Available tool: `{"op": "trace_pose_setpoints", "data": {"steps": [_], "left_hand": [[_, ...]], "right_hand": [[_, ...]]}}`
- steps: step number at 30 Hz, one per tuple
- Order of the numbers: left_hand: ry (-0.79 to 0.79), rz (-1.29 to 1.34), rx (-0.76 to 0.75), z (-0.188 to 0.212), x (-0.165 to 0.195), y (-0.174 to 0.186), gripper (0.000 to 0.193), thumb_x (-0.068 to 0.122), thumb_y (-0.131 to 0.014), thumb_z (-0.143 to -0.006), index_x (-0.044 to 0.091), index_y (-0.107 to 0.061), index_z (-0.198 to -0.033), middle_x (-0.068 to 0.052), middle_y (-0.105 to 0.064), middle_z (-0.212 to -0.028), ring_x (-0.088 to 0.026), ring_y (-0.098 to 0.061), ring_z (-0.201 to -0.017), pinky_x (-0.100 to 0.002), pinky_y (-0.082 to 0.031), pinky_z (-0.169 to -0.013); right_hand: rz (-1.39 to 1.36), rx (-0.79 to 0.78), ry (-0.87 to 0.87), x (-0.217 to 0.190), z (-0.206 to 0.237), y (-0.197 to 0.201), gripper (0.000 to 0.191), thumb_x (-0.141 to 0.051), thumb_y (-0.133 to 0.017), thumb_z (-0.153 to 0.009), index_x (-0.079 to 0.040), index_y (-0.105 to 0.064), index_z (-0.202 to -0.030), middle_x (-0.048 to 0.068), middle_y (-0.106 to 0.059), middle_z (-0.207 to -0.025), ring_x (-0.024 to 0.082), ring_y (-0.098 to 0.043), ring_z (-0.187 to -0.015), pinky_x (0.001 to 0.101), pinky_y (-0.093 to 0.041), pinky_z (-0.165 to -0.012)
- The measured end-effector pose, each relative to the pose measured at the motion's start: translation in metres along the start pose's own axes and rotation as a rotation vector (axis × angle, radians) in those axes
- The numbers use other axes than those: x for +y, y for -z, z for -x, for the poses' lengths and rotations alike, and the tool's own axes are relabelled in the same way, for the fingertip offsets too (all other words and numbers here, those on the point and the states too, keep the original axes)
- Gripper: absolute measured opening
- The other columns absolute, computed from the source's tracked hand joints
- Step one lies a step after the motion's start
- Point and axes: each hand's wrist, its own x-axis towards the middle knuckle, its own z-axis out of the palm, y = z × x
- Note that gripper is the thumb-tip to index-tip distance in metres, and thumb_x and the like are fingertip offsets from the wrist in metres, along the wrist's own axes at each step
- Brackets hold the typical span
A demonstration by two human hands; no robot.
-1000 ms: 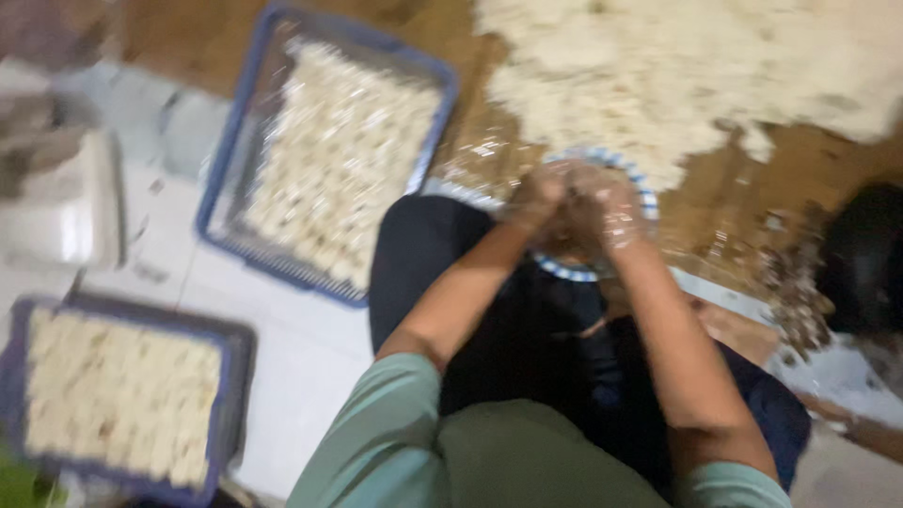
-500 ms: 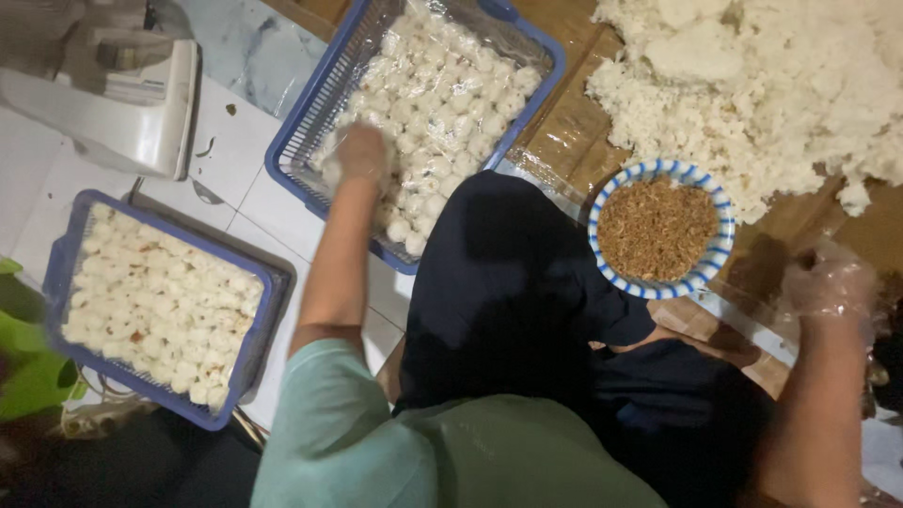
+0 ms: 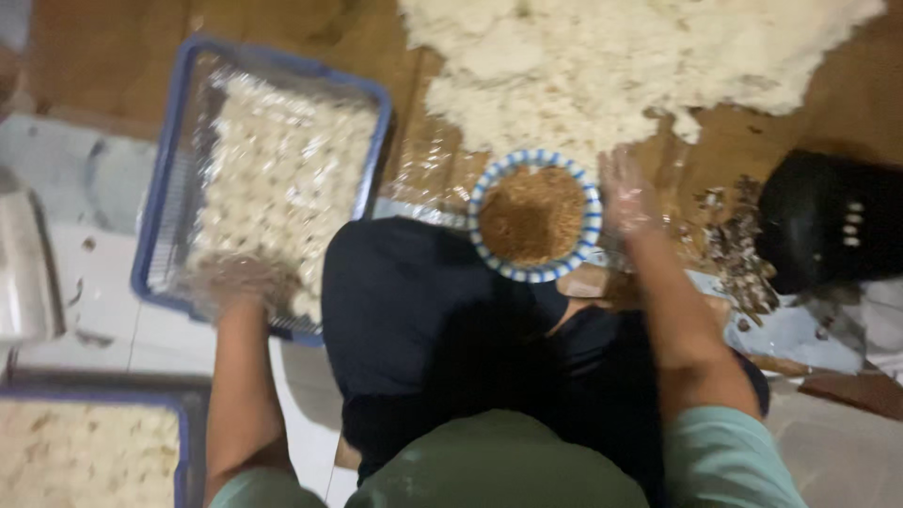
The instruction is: The person sits on the floor and repeatedly takes small portions of a white dough-like material, rolls them into balls, coats them in a brown granular substance in a small bowl, and places the finished items into a blue plastic basket. The process is repeated continuously throughout the clip.
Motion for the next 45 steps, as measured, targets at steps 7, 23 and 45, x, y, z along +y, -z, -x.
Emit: {"op": "trace_pose_setpoints", "data": {"steps": [7, 23, 45], "left_hand": [[-0.651, 0.831, 0.706, 0.062, 0.177, 0.117, 0.048, 0.041, -0.071, -0.101, 0.005, -0.065, -0.134, -0.024, -0.059, -0.144, -0.043, -0.045, -0.145, -0.056, -0.033, -0.122], [-0.885, 1.298, 0.506, 0.087, 0.387, 0.109, 0.015, 0.022, -0.074, -0.091, 0.007, -0.074, -0.096, -0.013, -0.073, -0.112, -0.032, -0.066, -0.111, -0.041, -0.050, -0.100], [-0.853, 1.831, 0.118, 0.089, 0.362, 0.086, 0.018, 0.012, -0.069, -0.097, -0.003, -0.069, -0.106, -0.010, -0.069, -0.110, -0.017, -0.067, -0.103, -0.030, -0.054, -0.093]], "right_hand": [[0.210, -0.230, -0.317, 0.002, -0.041, 0.005, 0.031, -0.017, -0.049, -0.106, -0.013, -0.059, -0.135, 0.020, -0.061, -0.134, 0.040, -0.061, -0.125, 0.0519, -0.055, -0.096], [-1.249, 0.520, -0.559, 0.118, -0.063, -0.003, 0.068, 0.003, -0.061, -0.084, -0.010, -0.038, -0.147, 0.027, -0.060, -0.124, 0.029, -0.063, -0.107, 0.0373, -0.057, -0.081], [-0.432, 0.726, -0.606, 0.041, -0.065, -0.010, 0.038, -0.012, -0.066, -0.084, -0.005, -0.065, -0.122, 0.019, -0.067, -0.124, 0.035, -0.065, -0.119, 0.0411, -0.053, -0.107]]}}
